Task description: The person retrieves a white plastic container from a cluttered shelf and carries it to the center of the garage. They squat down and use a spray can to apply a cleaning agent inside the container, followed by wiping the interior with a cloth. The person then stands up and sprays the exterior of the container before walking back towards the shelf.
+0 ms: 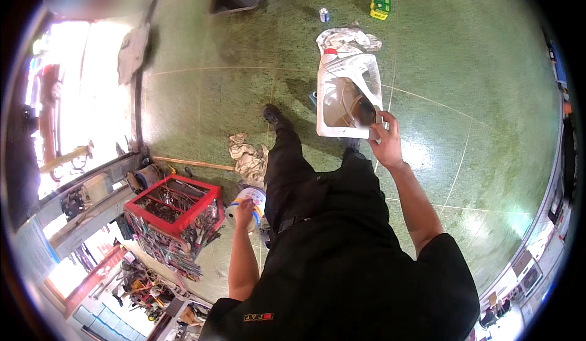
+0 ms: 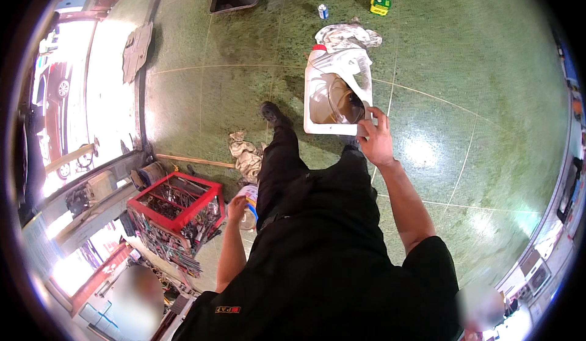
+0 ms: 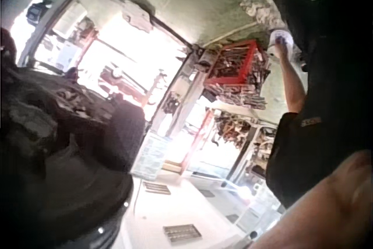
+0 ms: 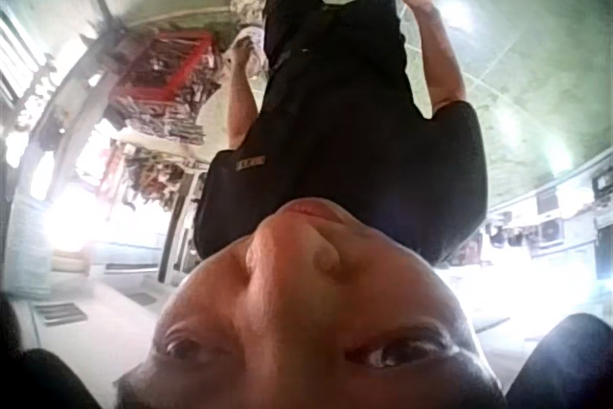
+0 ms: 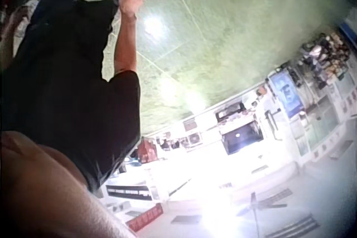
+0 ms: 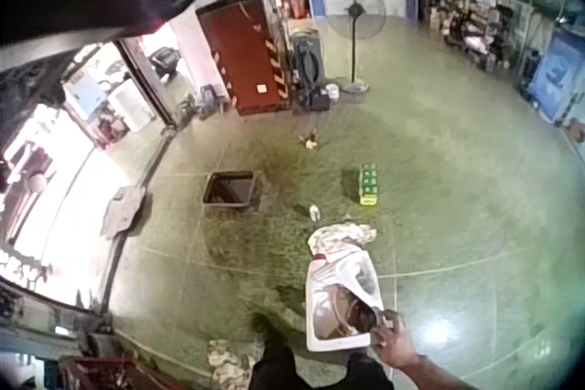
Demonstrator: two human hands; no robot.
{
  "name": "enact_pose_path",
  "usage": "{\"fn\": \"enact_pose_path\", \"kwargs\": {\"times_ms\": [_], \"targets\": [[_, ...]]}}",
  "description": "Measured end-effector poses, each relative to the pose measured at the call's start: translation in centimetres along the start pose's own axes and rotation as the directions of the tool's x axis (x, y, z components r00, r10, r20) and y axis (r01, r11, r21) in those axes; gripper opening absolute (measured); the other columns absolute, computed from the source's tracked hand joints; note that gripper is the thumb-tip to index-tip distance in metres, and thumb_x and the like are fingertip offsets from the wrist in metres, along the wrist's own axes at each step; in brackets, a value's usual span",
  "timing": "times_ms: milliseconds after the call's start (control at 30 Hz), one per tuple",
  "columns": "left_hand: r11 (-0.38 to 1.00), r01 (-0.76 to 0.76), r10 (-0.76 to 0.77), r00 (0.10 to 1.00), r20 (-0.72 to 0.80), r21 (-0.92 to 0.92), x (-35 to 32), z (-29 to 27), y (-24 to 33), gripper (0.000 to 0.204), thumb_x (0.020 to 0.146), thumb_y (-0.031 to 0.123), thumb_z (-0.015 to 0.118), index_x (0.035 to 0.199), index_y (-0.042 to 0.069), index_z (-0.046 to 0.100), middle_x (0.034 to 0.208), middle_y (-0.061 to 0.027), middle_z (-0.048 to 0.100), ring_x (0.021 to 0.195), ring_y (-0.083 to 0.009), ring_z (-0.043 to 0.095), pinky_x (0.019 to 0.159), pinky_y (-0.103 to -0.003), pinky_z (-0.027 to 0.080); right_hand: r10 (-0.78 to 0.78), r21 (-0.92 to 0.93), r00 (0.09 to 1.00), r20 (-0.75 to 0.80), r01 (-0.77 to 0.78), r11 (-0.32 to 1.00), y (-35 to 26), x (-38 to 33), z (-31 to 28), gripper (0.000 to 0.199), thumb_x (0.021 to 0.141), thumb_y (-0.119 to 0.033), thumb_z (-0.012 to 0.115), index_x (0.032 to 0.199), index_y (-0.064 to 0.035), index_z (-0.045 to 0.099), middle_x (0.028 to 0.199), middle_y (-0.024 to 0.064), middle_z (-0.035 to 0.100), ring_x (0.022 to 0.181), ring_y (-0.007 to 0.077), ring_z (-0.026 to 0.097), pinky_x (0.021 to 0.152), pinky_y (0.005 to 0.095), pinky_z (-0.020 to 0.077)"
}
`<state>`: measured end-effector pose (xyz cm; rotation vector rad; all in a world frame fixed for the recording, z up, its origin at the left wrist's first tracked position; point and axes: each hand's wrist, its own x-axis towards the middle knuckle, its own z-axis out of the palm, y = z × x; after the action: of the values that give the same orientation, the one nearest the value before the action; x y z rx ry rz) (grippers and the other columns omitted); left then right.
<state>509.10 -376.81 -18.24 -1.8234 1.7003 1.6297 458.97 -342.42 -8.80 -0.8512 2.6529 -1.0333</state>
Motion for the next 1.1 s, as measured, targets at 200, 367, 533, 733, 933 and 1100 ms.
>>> {"fn": "enact_pose_path", "kwargs": {"times_ms": [200,367,533,733,933,1100], "targets": [[0.997,-0.067,0.067,0.998,-0.019,0.027,12.9,-9.3,6.5,0.025,0.093,0.013,0.063,0.113,-0.002,0.065,0.095,-0.0081,0.069,0.081,-0.0154,0.066,0.069,-0.03,0.056,0.109,-0.009,0.991,0.078,-0.109,0.994,-6.9,7.5,8.4,0.043,0.063,0.0,0.082,0.102,-0.007,0.064,0.137,0.0141,0.045,0.125,0.0382,0.048,0.098,0.0451,0.0491],[0.964,-0.053,0.051,0.999,0.015,0.259,20.6,-17.9,16.1,0.024,0.094,0.013,0.062,0.114,-0.001,0.065,0.096,-0.0079,0.07,0.083,-0.0157,0.066,0.069,-0.03,0.056,0.121,-0.036,0.992,-0.041,-0.123,0.992,-12.2,15.7,13.8,0.04,0.065,-0.001,0.08,0.101,-0.0088,0.065,0.135,0.0122,0.047,0.123,0.0373,0.049,0.092,0.0461,0.0525],[0.925,-0.238,0.228,0.971,0.067,0.297,30.4,-23.1,27.5,0.024,0.095,0.016,0.06,0.113,0.0,0.067,0.096,-0.0084,0.071,0.083,-0.0157,0.067,0.073,-0.031,0.055,0.141,0.046,0.988,-0.07,-0.138,0.989,-14.5,23.4,18.8,0.034,0.068,-0.002,0.077,0.099,-0.0094,0.066,0.132,0.0115,0.048,0.117,0.0379,0.052,0.091,0.0464,0.0528],[0.828,-0.444,0.406,0.896,0.18,0.342,36.6,-14.5,47.2,0.026,0.096,0.018,0.062,0.116,0.002,0.067,0.099,-0.0084,0.071,0.089,-0.0162,0.067,0.08,-0.03,0.053,0.143,0.026,0.985,-0.1,-0.141,0.99,-13.9,32.1,21.6,0.032,0.069,-0.001,0.073,0.1,-0.0095,0.066,0.13,0.013,0.049,0.116,0.0382,0.053,0.088,0.0461,0.0535],[0.621,-0.598,0.437,0.801,0.41,0.506,38.0,-0.8,62.0,0.021,0.097,0.017,0.062,0.114,0.006,0.067,0.099,-0.0097,0.071,0.092,-0.0173,0.067,0.082,-0.033,0.053,0.161,0.03,0.986,-0.035,-0.16,0.987,-9.0,38.9,25.9,0.03,0.074,-0.004,0.07,0.103,-0.0098,0.066,0.132,0.0145,0.047,0.12,0.0436,0.047,0.09,0.0515,0.0504],[0.634,-0.639,0.418,0.758,0.501,0.436,44.9,8.3,66.8,0.018,0.097,0.016,0.062,0.111,0.007,0.068,0.095,-0.0073,0.072,0.086,-0.02,0.068,0.079,-0.033,0.052,0.202,0.098,0.973,0.113,-0.213,0.972,-2.8,45.3,29.8,0.033,0.071,-0.005,0.072,0.104,-0.0092,0.068,0.133,0.0098,0.047,0.124,0.0356,0.046,0.091,0.0439,0.0542]]}}
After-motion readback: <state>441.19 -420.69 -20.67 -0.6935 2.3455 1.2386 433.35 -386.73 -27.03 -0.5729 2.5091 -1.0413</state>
